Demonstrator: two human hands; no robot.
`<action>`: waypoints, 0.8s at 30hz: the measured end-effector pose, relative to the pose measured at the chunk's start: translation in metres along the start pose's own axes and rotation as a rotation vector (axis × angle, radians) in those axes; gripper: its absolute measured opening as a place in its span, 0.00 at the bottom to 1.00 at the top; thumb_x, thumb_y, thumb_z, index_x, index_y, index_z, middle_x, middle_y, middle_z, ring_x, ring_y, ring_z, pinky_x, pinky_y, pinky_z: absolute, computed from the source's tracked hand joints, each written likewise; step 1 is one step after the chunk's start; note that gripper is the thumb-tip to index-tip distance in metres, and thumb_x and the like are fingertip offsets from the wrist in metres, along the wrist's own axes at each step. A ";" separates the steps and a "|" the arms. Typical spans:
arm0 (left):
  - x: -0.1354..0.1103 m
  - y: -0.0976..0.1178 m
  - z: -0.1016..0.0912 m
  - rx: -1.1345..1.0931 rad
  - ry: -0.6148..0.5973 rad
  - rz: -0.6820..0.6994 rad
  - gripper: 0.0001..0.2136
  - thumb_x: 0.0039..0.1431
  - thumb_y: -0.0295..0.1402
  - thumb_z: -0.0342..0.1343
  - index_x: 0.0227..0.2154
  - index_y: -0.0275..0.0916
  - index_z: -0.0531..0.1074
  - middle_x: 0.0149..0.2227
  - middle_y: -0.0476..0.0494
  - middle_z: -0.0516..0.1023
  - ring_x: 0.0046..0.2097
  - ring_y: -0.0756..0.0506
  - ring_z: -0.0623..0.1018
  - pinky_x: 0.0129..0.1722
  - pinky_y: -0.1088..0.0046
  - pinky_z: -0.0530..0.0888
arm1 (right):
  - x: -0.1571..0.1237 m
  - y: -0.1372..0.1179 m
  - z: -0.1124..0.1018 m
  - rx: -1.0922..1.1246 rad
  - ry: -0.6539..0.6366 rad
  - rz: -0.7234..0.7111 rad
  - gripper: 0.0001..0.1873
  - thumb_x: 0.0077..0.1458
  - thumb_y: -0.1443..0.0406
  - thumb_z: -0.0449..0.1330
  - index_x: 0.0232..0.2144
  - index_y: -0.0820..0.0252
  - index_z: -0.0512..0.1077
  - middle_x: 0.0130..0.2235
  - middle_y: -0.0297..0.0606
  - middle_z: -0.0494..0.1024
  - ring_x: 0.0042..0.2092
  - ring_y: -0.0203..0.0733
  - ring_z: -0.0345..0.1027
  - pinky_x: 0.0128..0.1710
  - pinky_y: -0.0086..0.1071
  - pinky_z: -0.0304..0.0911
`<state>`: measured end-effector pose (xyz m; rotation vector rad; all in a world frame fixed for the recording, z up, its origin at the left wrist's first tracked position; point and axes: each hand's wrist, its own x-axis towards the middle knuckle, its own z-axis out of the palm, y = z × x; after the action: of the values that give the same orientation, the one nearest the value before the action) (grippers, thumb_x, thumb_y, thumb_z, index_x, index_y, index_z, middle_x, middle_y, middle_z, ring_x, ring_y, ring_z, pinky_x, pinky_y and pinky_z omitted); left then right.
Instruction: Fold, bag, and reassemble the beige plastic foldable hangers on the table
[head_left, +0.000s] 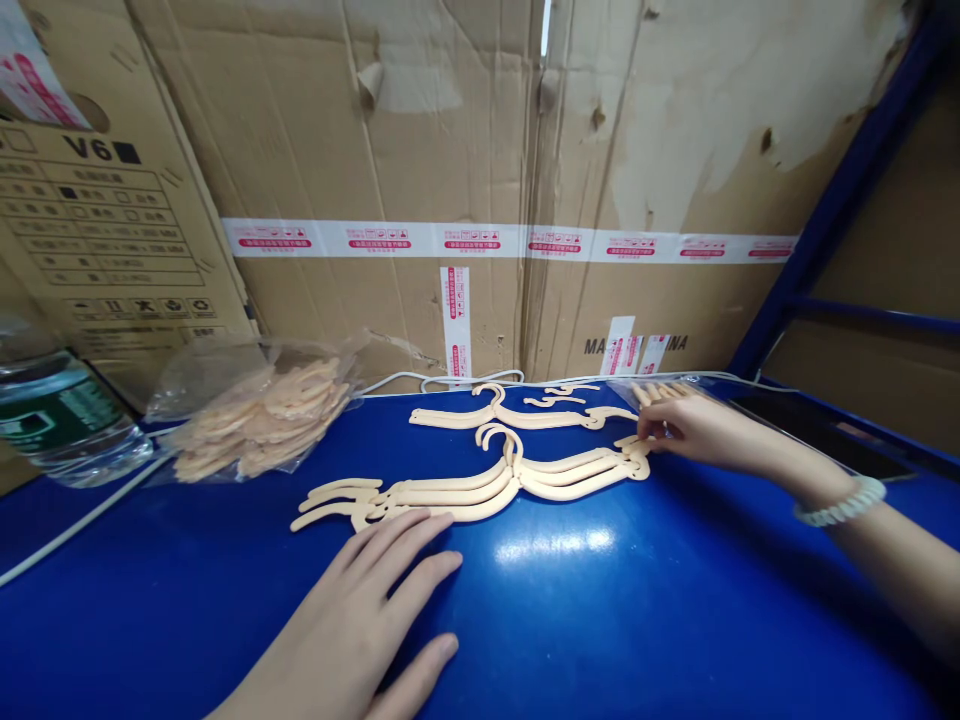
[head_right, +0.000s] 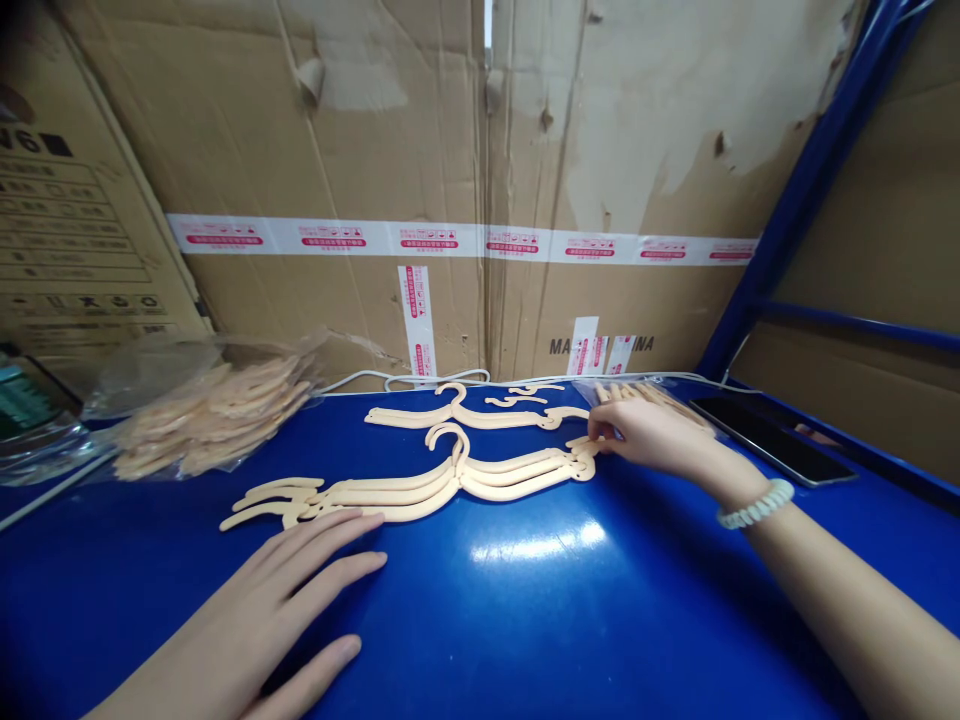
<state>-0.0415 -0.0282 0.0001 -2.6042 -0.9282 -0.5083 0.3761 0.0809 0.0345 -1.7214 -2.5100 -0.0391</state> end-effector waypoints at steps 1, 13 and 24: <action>0.000 0.000 0.000 -0.005 0.002 -0.001 0.18 0.62 0.41 0.54 0.53 0.44 0.72 0.59 0.42 0.74 0.57 0.36 0.76 0.49 0.55 0.79 | 0.000 -0.001 0.000 0.002 -0.001 -0.001 0.06 0.53 0.65 0.59 0.31 0.55 0.77 0.30 0.37 0.77 0.32 0.43 0.69 0.30 0.32 0.57; 0.000 0.001 -0.002 -0.022 -0.007 -0.017 0.18 0.62 0.40 0.54 0.54 0.45 0.72 0.59 0.43 0.74 0.57 0.36 0.75 0.51 0.56 0.78 | -0.003 -0.003 -0.004 -0.002 -0.051 -0.037 0.06 0.53 0.65 0.60 0.34 0.55 0.76 0.32 0.36 0.77 0.33 0.43 0.68 0.31 0.34 0.57; 0.000 0.003 -0.003 -0.057 -0.013 -0.046 0.18 0.62 0.39 0.54 0.54 0.45 0.72 0.59 0.43 0.74 0.58 0.37 0.75 0.53 0.56 0.77 | -0.003 -0.002 -0.003 0.019 -0.042 -0.040 0.08 0.52 0.65 0.60 0.35 0.55 0.77 0.32 0.38 0.77 0.33 0.43 0.69 0.31 0.34 0.59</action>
<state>-0.0404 -0.0315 0.0021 -2.6456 -0.9939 -0.5374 0.3757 0.0774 0.0372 -1.6817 -2.5659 0.0176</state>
